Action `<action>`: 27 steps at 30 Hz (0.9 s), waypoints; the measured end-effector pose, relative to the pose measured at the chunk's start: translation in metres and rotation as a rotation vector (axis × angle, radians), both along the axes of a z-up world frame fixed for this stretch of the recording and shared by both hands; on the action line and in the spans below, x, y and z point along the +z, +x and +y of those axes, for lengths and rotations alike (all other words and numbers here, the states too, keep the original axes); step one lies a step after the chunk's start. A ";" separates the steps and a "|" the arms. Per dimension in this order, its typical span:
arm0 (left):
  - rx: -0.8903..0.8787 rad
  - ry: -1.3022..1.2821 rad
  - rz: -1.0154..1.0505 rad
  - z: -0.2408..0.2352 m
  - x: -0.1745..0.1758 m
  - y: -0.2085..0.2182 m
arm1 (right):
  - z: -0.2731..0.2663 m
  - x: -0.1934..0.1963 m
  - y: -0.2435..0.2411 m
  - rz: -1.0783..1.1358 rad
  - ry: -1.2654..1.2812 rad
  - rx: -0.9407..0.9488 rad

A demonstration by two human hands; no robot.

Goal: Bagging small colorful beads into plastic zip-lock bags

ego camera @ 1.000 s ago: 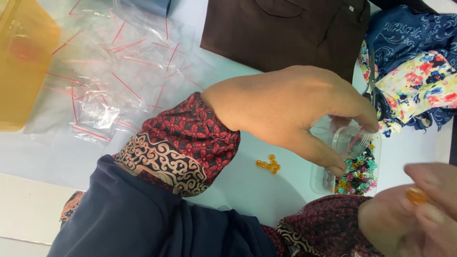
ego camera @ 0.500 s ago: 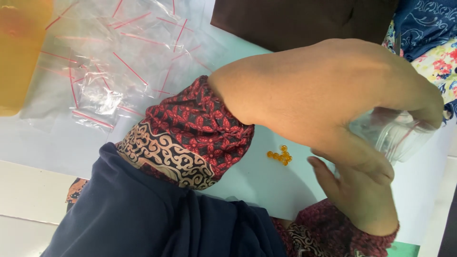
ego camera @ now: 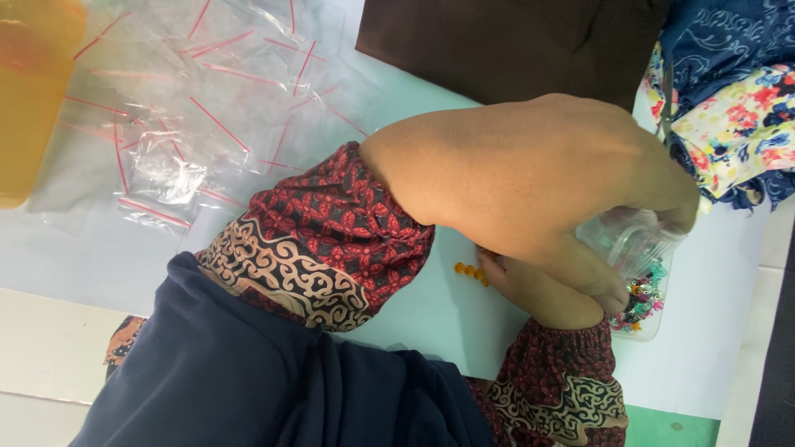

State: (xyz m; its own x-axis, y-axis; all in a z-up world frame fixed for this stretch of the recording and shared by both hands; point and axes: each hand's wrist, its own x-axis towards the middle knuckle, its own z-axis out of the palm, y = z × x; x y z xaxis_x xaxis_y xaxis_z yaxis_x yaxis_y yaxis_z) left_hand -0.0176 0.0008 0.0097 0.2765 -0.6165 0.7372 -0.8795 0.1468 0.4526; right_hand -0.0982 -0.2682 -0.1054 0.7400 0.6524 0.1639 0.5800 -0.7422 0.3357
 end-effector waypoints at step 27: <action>-0.075 -0.204 -0.072 0.014 0.002 0.008 | -0.040 0.076 -0.054 -0.113 0.279 -0.082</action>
